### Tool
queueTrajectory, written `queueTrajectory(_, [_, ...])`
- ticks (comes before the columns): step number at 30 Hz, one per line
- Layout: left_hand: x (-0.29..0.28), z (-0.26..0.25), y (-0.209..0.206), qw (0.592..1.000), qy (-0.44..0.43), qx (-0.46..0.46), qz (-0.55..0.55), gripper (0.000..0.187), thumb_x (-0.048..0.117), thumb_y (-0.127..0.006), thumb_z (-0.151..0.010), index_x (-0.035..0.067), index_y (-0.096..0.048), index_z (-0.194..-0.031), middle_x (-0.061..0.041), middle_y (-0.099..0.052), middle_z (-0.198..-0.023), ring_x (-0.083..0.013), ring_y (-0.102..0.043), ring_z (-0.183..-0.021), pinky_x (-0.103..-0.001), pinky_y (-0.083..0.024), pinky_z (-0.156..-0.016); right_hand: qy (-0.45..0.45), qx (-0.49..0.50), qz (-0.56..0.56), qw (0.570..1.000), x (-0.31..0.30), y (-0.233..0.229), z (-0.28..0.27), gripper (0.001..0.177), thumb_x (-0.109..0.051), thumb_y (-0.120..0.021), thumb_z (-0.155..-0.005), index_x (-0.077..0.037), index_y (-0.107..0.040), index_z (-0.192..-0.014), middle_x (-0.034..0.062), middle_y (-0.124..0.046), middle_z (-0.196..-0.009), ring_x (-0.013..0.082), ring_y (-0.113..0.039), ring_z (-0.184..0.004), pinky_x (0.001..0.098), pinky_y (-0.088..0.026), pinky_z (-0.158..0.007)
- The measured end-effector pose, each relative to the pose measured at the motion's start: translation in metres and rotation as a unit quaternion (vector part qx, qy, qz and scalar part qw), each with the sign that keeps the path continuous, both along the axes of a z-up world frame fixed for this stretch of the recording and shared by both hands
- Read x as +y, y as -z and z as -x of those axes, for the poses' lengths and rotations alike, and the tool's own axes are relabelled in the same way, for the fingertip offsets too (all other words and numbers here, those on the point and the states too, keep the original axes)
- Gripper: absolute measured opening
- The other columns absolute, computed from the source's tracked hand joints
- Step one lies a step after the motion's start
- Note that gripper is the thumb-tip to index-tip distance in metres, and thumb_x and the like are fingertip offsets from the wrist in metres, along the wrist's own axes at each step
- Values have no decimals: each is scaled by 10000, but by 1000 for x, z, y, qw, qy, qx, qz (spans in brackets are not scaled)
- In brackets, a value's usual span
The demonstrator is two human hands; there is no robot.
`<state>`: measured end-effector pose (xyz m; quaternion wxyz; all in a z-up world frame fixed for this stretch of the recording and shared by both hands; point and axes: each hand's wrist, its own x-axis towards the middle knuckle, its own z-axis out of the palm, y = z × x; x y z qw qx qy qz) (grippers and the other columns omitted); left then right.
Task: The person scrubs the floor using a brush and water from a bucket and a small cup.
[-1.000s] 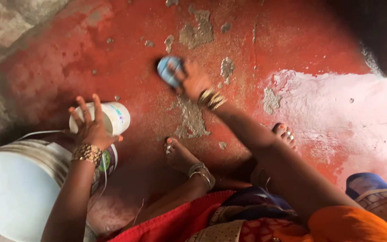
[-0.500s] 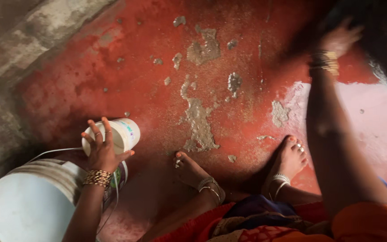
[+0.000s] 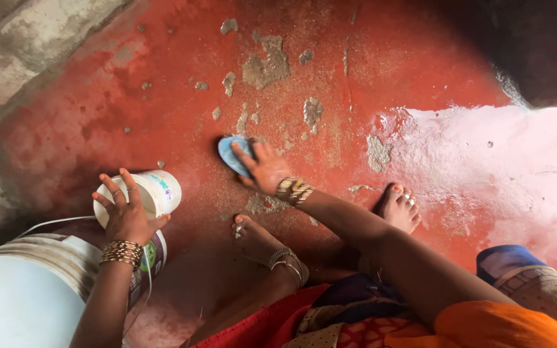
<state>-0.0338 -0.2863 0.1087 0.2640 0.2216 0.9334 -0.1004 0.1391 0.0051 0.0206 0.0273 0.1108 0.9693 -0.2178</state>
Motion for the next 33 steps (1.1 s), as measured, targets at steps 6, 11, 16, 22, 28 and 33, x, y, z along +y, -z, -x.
queueTrajectory(6, [3, -2, -12, 1000, -5, -5, -7, 1539, 490, -928, -571, 246, 158, -1634, -262, 168, -1687, -642, 7, -1499, -586, -249, -1246, 263, 71, -101, 957, 92, 49, -34, 947, -485, -729, -884, -203, -224, -1633, 398, -452, -1391, 508, -522, -1219, 563, -529, -906])
queueTrajectory(11, [6, -2, -13, 1000, -15, -9, 3, 1514, 498, -913, -572, 268, 154, -1622, -244, 149, -1711, -632, -20, -1510, -610, -321, -1202, 366, 60, -166, 914, 234, 89, 21, 937, -577, -659, -988, -185, -118, -1646, 443, -313, -1509, 611, -376, -1341, 597, -509, -986])
queueTrajectory(16, [0, 6, -3, 999, 31, 16, -8, 1542, 537, -920, -551, 216, 164, -1599, -291, 146, -1645, -650, -2, -1472, -651, -238, -1219, 376, -81, -52, 922, 379, 102, 93, 762, -596, -493, -1006, -204, -175, -1576, 287, -259, -1628, 497, -314, -1447, 517, -501, -1024])
queueTrajectory(22, [-2, 4, -5, 1000, 0, -13, -12, 1524, 530, -898, -567, 242, 153, -1632, -296, 156, -1687, -656, 10, -1493, -637, -237, -1218, 344, -79, -116, 929, 336, 81, 58, 862, -588, -498, -1066, -145, -63, -1664, 409, -185, -1609, 587, -336, -1422, 571, -553, -953])
queueTrajectory(28, [2, 2, -3, 999, -28, -19, -2, 1548, 515, -907, -558, 305, 174, -1646, -216, 207, -1718, -622, 34, -1528, -601, -288, -1212, 121, -51, -167, 977, 205, 25, -88, 922, -534, -568, -1038, -77, -121, -1703, 471, -300, -1473, 616, -458, -1292, 614, -520, -1041])
queueTrajectory(33, [5, 1, -5, 999, -29, -19, 17, 1578, 504, -936, -559, 285, 185, -1648, -228, 244, -1685, -624, 57, -1500, -580, -240, -1249, 30, -198, -98, 975, 156, -5, -177, 955, -585, -630, -918, -108, -158, -1597, 397, -363, -1404, 562, -473, -1266, 613, -524, -895])
